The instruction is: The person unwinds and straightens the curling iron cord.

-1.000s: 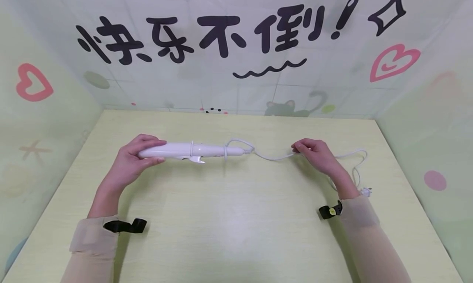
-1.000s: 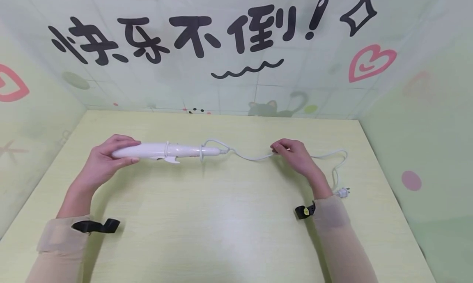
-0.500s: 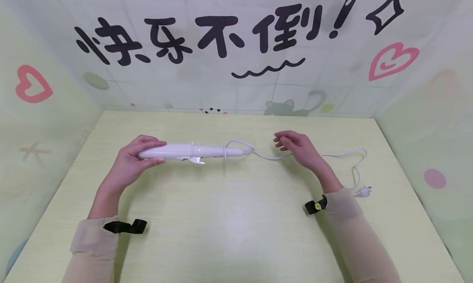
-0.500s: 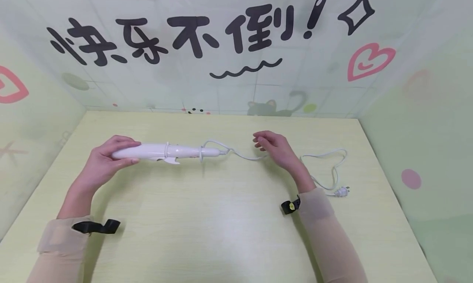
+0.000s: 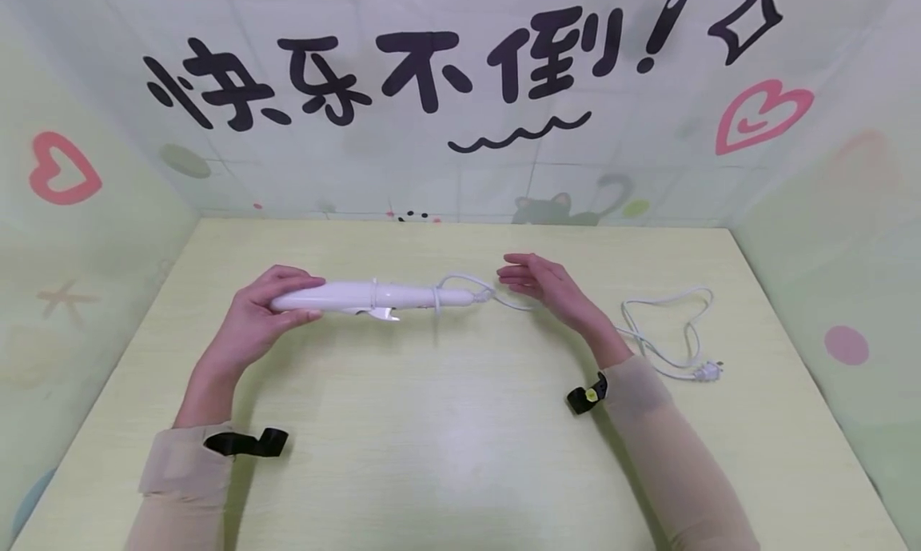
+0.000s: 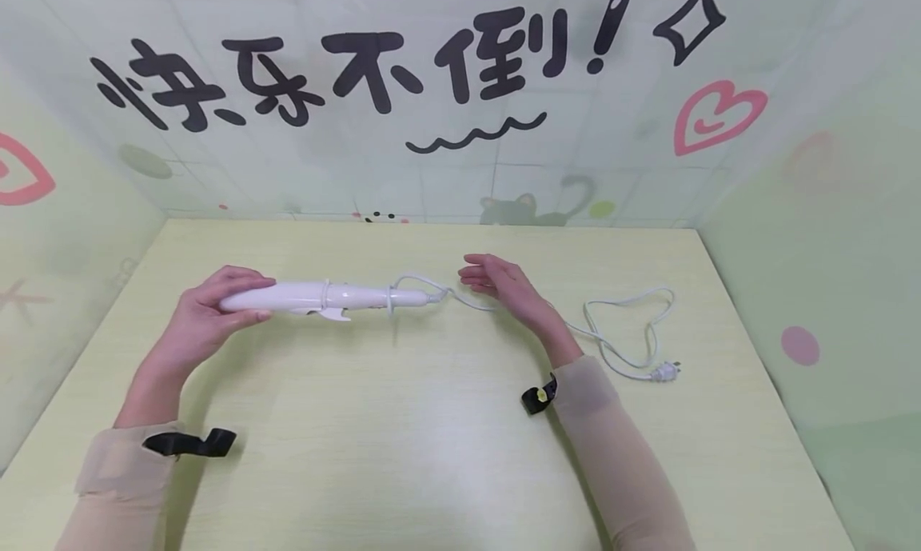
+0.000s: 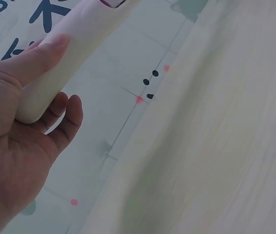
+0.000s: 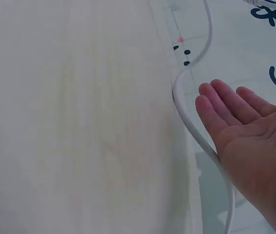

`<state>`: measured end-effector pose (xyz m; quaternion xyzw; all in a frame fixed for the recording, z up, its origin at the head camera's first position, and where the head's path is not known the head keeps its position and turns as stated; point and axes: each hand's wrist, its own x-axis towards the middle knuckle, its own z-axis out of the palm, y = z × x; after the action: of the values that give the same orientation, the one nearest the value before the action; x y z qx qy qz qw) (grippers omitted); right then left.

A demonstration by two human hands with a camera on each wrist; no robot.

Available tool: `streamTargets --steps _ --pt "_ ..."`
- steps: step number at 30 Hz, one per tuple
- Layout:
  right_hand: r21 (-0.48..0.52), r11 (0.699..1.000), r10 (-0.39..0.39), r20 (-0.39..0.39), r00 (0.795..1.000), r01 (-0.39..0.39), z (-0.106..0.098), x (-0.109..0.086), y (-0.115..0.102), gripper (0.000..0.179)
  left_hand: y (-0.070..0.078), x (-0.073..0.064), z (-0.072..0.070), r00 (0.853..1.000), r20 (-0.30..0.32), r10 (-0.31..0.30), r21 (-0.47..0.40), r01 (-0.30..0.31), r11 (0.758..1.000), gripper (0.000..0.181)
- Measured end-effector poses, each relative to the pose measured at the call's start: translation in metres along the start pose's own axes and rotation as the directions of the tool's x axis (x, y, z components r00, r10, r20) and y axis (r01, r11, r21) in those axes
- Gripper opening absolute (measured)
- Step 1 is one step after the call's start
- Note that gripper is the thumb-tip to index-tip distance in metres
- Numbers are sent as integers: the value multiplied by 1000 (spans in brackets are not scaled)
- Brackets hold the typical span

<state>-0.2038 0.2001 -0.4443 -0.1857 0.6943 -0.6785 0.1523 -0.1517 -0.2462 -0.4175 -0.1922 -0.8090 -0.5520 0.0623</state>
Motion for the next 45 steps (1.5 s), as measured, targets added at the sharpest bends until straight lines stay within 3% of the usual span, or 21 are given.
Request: streamTargets --steps 4,11,20,26,31,45 --pt "-109 994 -3 38 999 8 9 2 4 55 1 0 1 1000 7 -4 8 4 1000 44" --pt "-302 953 3 102 995 28 21 7 3 60 3 2 1 1000 10 -3 16 3 1000 45" --pt "-343 939 21 54 998 -2 21 6 2 72 2 1 2 1000 17 -13 6 13 1000 44" --pt "-280 959 38 7 999 -34 15 -4 0 45 1 -1 2 999 31 -21 -11 21 1000 43" --pt "-281 960 14 26 1000 -6 9 -10 3 20 2 -1 1 999 26 -20 -1 20 1000 43" --pt "-406 914 -17 -27 999 4 -3 -24 -3 14 0 -3 -3 999 15 -32 13 32 999 44"
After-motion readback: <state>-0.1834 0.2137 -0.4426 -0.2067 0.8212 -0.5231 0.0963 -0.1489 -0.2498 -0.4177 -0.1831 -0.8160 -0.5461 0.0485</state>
